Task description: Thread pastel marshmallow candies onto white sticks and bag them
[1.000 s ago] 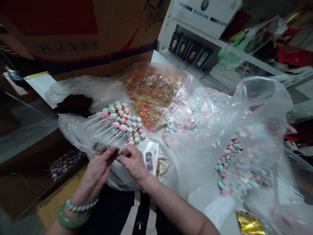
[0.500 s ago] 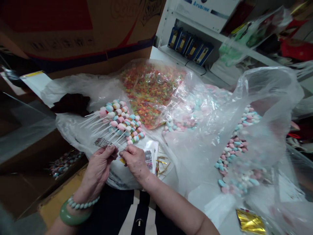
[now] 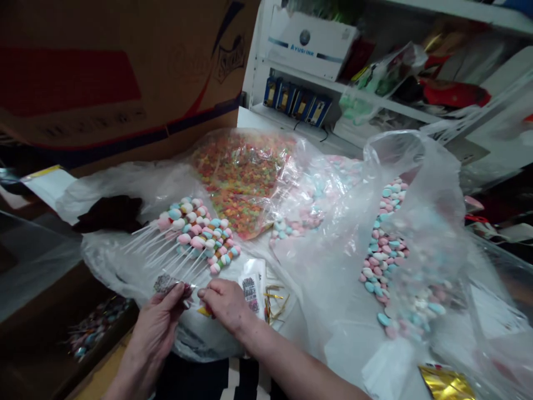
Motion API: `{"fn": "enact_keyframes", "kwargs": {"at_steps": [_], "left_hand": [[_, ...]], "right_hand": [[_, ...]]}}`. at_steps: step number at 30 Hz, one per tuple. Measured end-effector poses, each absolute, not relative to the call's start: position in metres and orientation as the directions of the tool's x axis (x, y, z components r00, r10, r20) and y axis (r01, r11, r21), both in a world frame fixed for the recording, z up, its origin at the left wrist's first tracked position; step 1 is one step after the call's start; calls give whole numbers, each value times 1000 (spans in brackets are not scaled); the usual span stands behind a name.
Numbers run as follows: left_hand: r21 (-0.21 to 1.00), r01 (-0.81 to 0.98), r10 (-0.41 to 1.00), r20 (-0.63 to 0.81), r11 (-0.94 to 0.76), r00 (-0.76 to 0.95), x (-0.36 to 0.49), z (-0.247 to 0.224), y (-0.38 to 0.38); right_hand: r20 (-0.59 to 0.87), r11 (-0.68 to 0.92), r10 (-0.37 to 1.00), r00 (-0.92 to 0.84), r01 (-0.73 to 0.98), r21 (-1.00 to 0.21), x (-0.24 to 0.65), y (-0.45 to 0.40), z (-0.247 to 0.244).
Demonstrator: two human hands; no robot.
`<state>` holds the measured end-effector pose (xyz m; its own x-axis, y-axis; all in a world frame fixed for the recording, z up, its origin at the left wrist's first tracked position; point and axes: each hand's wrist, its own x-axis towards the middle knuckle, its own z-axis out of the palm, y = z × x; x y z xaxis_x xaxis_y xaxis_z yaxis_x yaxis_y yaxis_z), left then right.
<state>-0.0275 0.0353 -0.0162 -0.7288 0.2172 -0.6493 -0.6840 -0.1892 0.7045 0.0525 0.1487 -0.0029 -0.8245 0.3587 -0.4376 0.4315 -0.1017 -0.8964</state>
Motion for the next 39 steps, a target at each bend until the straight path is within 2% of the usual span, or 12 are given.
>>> {"fn": "enact_keyframes", "kwargs": {"at_steps": [6, 9, 14, 17, 19, 22, 24, 29, 32, 35, 37, 39], "left_hand": [[710, -603, 155, -592, -363, -791, -28, -19, 38], [692, -636, 188, -613, -342, -768, -29, -18, 34], [671, -710, 324, -637, -213, -700, -26, -15, 24], [645, -720, 322, -645, -256, -693, -28, -10, 19], [630, -709, 280, -653, -315, -704, -35, -5, 14], [646, -680, 216, -651, -348, -728, -49, 0, 3], [650, -670, 163, -664, -358, -730, -58, 0, -5], [625, -662, 130, -680, -413, -722, -67, -7, -15], [603, -670, 176, -672, -433, -719, -65, -8, -13], [593, -675, 214, -660, -438, -720, -65, -4, -10], [580, -684, 213, -673, -442, -708, -65, 0, -8], [542, -704, 207, -705, -459, -678, -67, 7, -6]], "right_hand": [[-333, -108, 442, -833, 319, -942, 43, 142, -6], [-238, 99, 465, -852, 318, -943, 43, 143, -6], [144, 572, 393, -908, 118, -812, 47, 140, -17], [212, 633, 310, -927, 35, -773, 38, 137, -15], [118, 494, 396, -911, 103, -864, 26, 137, -8], [-298, -14, 498, -814, 336, -942, 2, 141, 6], [-508, -305, 412, -757, 411, -859, -12, 143, 12], [-694, -681, 300, -655, 363, -637, -34, 141, 15], [-758, -758, 267, -595, 356, -546, -42, 140, 12], [-748, -767, 275, -603, 332, -550, -42, 142, 10], [-676, -692, 359, -644, 303, -655, -33, 144, 11], [-506, -492, 475, -719, 260, -831, -14, 147, 12]]}}
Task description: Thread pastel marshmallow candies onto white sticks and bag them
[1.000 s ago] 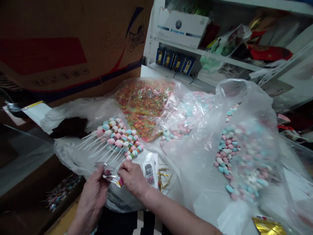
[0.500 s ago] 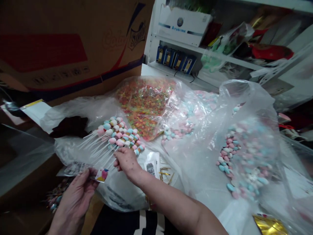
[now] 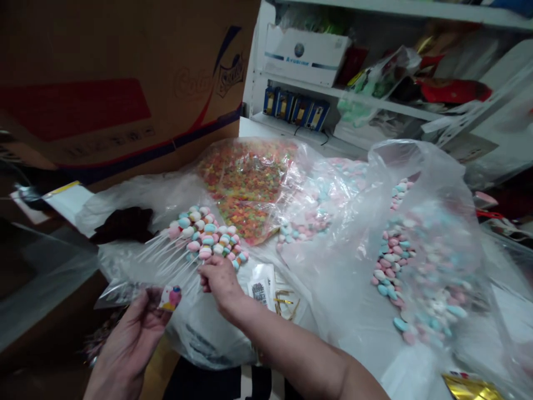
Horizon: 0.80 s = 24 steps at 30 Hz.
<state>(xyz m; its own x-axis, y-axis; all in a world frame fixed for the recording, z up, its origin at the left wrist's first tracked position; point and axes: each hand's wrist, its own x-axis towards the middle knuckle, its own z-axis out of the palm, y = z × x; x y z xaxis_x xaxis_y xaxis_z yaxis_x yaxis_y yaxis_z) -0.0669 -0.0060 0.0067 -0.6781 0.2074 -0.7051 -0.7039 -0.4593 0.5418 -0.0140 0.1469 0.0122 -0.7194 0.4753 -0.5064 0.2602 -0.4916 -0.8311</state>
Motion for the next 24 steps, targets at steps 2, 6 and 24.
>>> {"fn": "enact_keyframes", "kwargs": {"at_steps": [2, 6, 24], "left_hand": [[485, -720, 210, -737, -497, -642, -69, 12, -3], [406, -720, 229, -760, -562, -608, -71, 18, 5], [470, -722, 254, -719, -508, -647, -51, 35, 47]], "right_hand": [[-310, -249, 533, -787, 205, -947, 12, 152, 14], [-343, -158, 485, -805, 305, -939, 71, 165, 16], [447, 869, 346, -825, 102, -485, 131, 168, 18]]}}
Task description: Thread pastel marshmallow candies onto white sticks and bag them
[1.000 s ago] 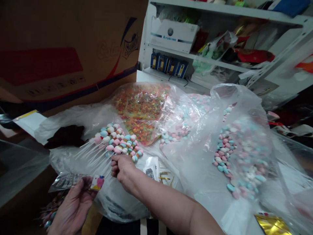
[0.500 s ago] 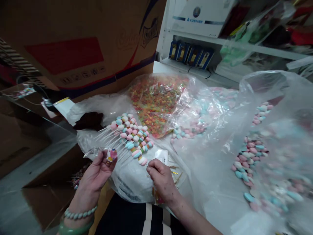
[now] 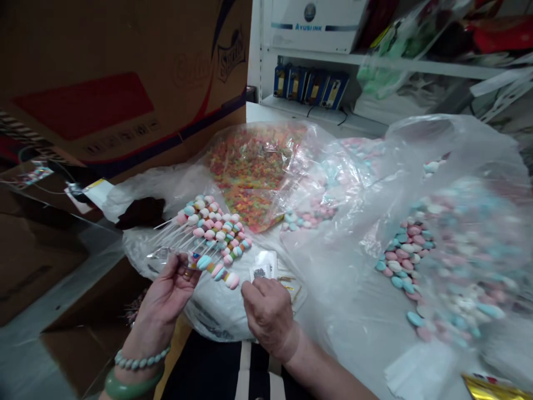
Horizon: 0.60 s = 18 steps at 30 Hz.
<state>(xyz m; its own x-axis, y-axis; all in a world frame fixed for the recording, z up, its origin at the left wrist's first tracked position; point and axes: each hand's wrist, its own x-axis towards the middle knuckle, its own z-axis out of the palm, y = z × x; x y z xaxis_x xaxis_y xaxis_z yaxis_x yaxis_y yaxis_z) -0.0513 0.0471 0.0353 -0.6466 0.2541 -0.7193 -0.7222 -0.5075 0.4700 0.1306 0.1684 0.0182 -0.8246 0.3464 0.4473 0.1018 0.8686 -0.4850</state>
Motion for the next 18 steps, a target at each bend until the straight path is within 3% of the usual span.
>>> {"fn": "enact_keyframes", "kwargs": {"at_steps": [5, 10, 15, 18], "left_hand": [[625, -653, 236, -620, -427, -748, -55, 22, 46], [696, -633, 337, -538, -339, -772, -56, 6, 40], [663, -670, 303, -597, -334, -743, -50, 10, 40], [639, -671, 272, -616, -376, -740, -50, 13, 41]], "right_hand": [[451, 893, 287, -845, 65, -446, 135, 171, 29], [397, 826, 344, -851, 72, -560, 134, 172, 20], [99, 531, 447, -889, 175, -829, 130, 172, 3], [-75, 340, 476, -876, 262, -903, 128, 171, 2]]}}
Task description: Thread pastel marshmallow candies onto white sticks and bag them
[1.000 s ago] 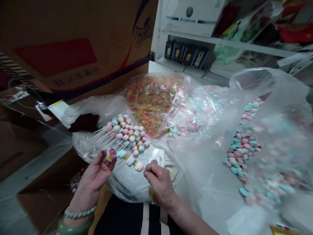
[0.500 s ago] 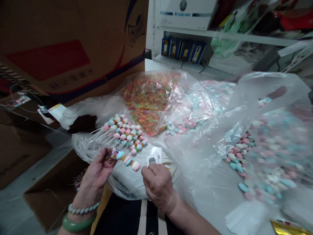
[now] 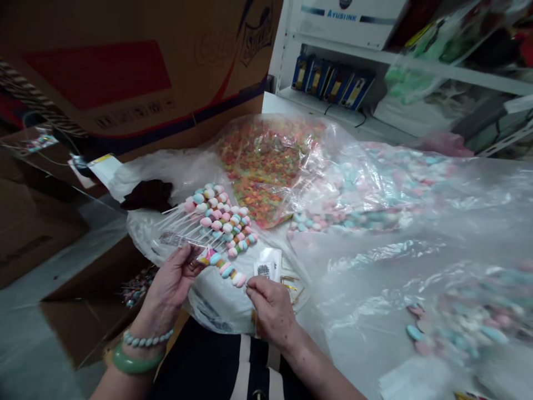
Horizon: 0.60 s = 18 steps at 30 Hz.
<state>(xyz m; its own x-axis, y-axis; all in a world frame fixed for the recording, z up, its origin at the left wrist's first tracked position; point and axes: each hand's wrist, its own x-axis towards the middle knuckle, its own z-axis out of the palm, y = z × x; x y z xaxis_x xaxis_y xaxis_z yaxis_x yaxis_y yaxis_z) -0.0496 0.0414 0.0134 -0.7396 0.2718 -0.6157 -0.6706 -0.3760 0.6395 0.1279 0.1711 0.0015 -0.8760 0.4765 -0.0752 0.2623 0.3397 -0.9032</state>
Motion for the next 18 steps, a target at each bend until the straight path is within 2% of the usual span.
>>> {"fn": "enact_keyframes", "kwargs": {"at_steps": [5, 10, 12, 16, 18], "left_hand": [[676, -645, 299, -572, -355, -764, -50, 0, 40], [695, -610, 319, -520, -380, -792, -53, -18, 35], [699, -596, 319, -504, -395, -803, -55, -19, 35], [695, -614, 338, -514, -375, -788, -56, -19, 37], [696, -625, 353, -519, -353, -778, -56, -19, 37]], "right_hand": [[-315, 27, 475, -822, 371, -928, 121, 171, 3], [-587, -309, 358, -726, 501, -808, 118, 171, 2], [-617, -384, 334, -713, 494, -780, 118, 170, 2], [-612, -432, 332, -718, 461, -775, 117, 169, -1], [-642, -485, 280, -714, 472, -736, 117, 170, -5]]}}
